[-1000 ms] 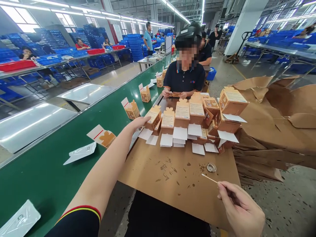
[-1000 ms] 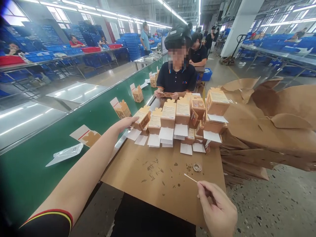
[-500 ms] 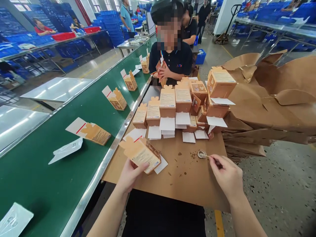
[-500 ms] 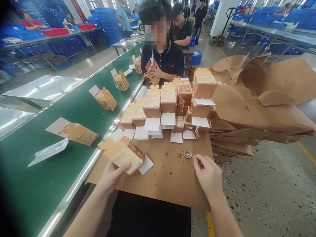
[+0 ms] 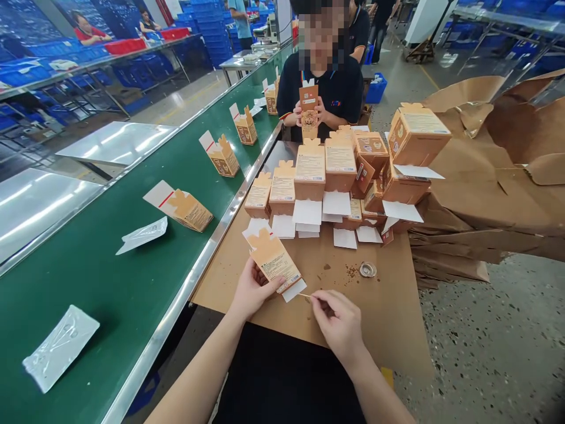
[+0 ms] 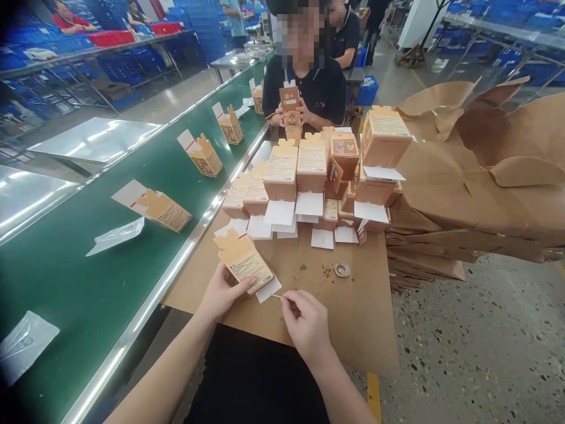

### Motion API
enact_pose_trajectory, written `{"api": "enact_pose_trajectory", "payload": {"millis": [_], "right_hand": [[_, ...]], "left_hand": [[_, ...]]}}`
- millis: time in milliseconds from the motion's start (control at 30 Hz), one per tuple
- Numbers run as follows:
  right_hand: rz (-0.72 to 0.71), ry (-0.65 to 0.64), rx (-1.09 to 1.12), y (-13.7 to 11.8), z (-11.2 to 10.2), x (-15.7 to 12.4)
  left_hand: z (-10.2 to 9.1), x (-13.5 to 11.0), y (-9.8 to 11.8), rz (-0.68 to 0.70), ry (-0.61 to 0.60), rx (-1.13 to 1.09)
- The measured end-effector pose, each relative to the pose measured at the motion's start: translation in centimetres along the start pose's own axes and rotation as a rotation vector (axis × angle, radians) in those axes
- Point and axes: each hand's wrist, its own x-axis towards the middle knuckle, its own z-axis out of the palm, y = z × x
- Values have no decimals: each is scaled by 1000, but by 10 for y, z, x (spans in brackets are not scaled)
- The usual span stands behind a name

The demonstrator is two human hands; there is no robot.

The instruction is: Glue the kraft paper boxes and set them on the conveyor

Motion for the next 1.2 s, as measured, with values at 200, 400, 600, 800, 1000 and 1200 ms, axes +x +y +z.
{"api": "enact_pose_trajectory", "payload": {"millis": [200,400,600,800,1000,1200], "right_hand": [[-14,10,-12,8,14,2],[-3,109,-47,8,-19,-2],[43,170,-93,5,-55,-10],[15,145,-78,-1,-53,-2],[42,160,-53,6,-57,-12],[49,218,-78,21,-60,-18]], "left_hand": [[1,1,-3,32,-4,30],[7,-16,-3,106,46,205],[20,-35,-17,102,82,433],[9,-33,-21,172,128,544],[-87,-16,13,206,532,710],[-185,10,38,102,871,540]]}}
